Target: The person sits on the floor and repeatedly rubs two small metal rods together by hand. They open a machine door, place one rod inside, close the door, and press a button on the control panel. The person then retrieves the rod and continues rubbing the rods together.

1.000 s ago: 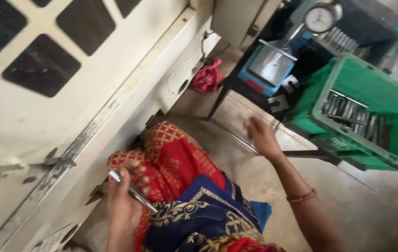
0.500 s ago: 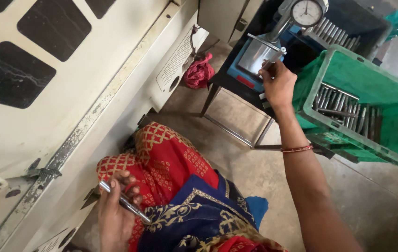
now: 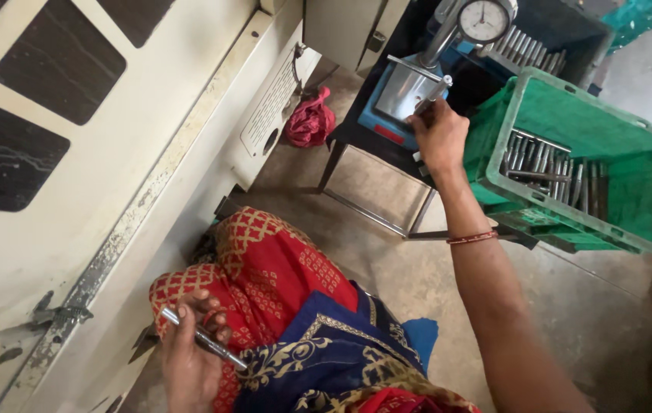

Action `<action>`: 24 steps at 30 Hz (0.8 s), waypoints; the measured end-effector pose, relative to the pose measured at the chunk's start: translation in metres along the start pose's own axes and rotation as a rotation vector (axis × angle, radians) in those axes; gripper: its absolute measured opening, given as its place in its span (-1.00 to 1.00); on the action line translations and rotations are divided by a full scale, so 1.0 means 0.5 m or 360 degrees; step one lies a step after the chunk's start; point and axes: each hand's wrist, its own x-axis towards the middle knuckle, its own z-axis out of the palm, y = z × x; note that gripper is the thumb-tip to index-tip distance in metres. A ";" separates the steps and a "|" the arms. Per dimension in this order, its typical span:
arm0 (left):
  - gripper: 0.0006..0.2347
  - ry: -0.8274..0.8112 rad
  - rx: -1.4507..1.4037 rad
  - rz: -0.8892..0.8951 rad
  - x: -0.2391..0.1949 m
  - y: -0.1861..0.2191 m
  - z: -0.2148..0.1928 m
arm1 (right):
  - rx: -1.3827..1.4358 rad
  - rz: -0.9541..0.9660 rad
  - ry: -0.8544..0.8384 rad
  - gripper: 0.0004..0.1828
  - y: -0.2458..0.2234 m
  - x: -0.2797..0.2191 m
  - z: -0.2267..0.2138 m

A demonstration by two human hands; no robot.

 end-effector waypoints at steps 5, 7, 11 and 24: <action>-0.71 0.0052 0.0017 -0.0023 0.009 -0.006 -0.032 | -0.0047 0.0069 -0.0011 -0.76 0.005 0.013 0.010; -0.71 0.0066 0.0020 -0.0022 0.008 -0.006 -0.045 | -0.0038 0.0025 0.0031 -0.76 0.009 0.020 0.010; -0.73 0.0062 -0.0014 -0.0006 0.007 0.000 -0.062 | -0.0072 0.0024 0.0050 -0.75 0.013 0.036 0.014; -0.73 0.0143 0.0065 0.0044 -0.004 0.011 -0.038 | -0.0109 0.0084 0.0030 -0.75 0.022 0.062 0.018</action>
